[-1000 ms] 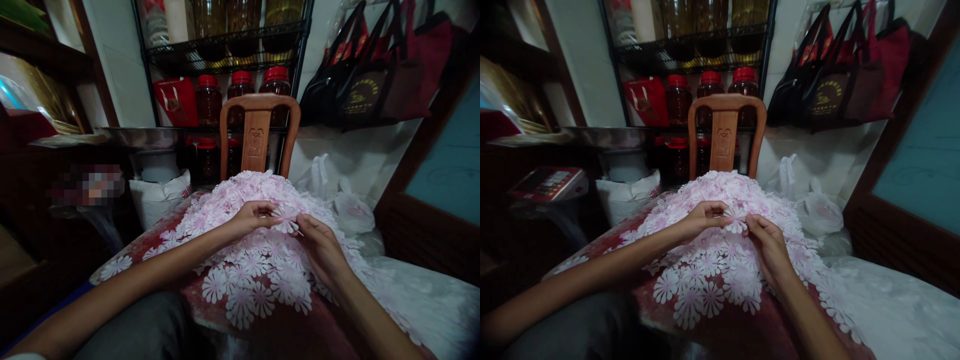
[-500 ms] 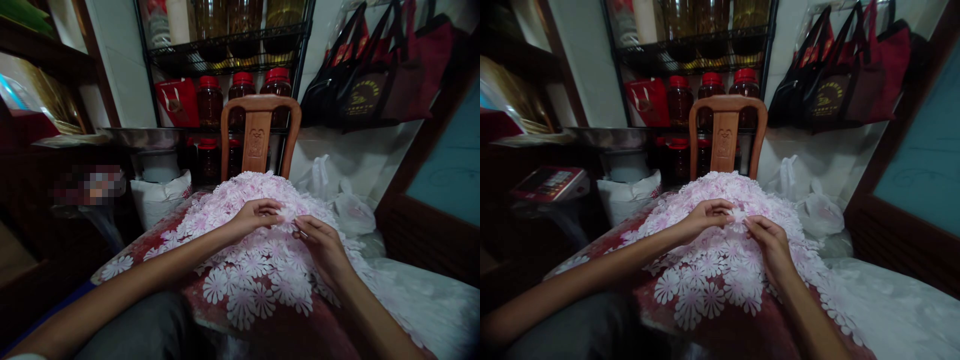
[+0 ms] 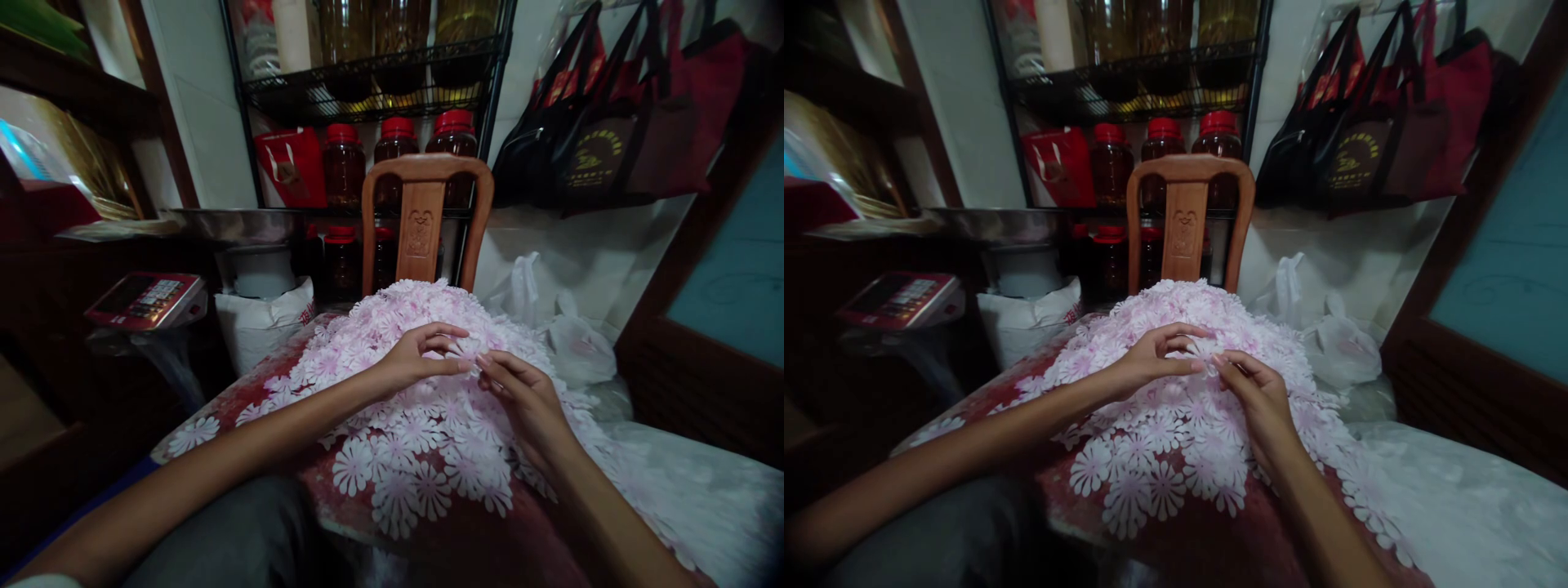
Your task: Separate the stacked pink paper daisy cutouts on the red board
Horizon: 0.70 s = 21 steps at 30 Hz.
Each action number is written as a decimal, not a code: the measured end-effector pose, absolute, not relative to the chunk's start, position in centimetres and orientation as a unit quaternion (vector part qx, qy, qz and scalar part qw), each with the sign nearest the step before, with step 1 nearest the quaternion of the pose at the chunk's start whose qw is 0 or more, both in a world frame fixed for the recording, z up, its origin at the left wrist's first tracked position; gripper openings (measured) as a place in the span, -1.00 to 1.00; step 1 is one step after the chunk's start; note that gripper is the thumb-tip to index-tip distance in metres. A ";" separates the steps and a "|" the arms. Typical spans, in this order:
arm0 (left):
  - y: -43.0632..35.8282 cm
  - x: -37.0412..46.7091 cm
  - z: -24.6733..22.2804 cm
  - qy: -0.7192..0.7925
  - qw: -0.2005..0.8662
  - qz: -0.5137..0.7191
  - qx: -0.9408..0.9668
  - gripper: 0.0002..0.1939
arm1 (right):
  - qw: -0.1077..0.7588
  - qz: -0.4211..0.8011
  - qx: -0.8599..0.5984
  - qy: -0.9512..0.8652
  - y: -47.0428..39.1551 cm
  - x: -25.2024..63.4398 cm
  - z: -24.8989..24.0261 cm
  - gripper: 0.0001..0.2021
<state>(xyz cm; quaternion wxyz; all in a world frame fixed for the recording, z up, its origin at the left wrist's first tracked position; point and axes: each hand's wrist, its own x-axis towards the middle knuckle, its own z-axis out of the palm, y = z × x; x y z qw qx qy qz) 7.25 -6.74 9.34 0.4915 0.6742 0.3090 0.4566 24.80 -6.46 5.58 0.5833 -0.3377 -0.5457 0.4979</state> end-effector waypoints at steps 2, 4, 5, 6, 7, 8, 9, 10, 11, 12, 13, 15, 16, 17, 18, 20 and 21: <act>-6.7 7.2 9.3 0.309 0.478 0.454 0.686 -0.43 | 0.583 0.502 -0.337 -0.543 -6.4 24.8 5.5 -0.75; -6.7 7.2 9.2 0.311 0.457 0.460 0.695 -0.42 | 0.583 0.503 -0.336 -0.542 -6.4 24.7 5.5 -0.75; -6.7 7.2 9.2 0.312 0.449 0.463 0.698 -0.42 | 0.584 0.502 -0.335 -0.543 -6.4 24.7 5.4 -0.76; -6.6 7.2 9.2 0.312 0.444 0.464 0.700 -0.42 | 0.584 0.502 -0.332 -0.545 -6.4 24.7 5.4 -0.76; -6.6 7.2 9.2 0.311 0.441 0.465 0.702 -0.42 | 0.583 0.501 -0.330 -0.547 -6.4 24.7 5.4 -0.77; -6.6 7.2 9.2 0.310 0.440 0.464 0.703 -0.42 | 0.582 0.501 -0.329 -0.549 -6.4 24.7 5.4 -0.77; -6.6 7.2 9.2 0.310 0.440 0.463 0.704 -0.42 | 0.583 0.501 -0.328 -0.549 -6.4 24.7 5.3 -0.77; -6.6 7.2 9.2 0.311 0.440 0.463 0.704 -0.43 | 0.583 0.502 -0.327 -0.549 -6.4 24.7 5.3 -0.77; -6.6 7.2 9.3 0.311 0.442 0.463 0.703 -0.44 | 0.582 0.503 -0.327 -0.549 -6.4 24.7 5.3 -0.76; -6.6 7.2 9.3 0.311 0.445 0.462 0.701 -0.44 | 0.581 0.504 -0.326 -0.549 -6.4 24.7 5.3 -0.76; -6.6 7.2 9.3 0.310 0.449 0.461 0.700 -0.44 | 0.581 0.504 -0.325 -0.550 -6.4 24.7 5.3 -0.76; -6.6 7.2 9.4 0.304 0.458 0.460 0.697 -0.43 | 0.580 0.503 -0.321 -0.555 -6.4 24.7 5.3 -0.76; -6.7 7.2 9.4 0.302 0.462 0.461 0.695 -0.42 | 0.580 0.500 -0.319 -0.558 -6.4 24.6 5.3 -0.75; -6.7 7.2 9.4 0.301 0.465 0.462 0.693 -0.41 | 0.580 0.496 -0.318 -0.563 -6.5 24.6 5.4 -0.75; -6.7 7.2 9.5 0.300 0.466 0.463 0.691 -0.40 | 0.576 0.493 -0.316 -0.570 -6.5 24.5 5.5 -0.74; -6.6 7.2 9.5 0.299 0.466 0.468 0.688 -0.40 | 0.563 0.488 -0.315 -0.588 -6.7 24.4 5.7 -0.72; -6.6 7.2 9.4 0.298 0.466 0.470 0.687 -0.40 | 0.555 0.486 -0.316 -0.596 -6.8 24.3 5.7 -0.71</act>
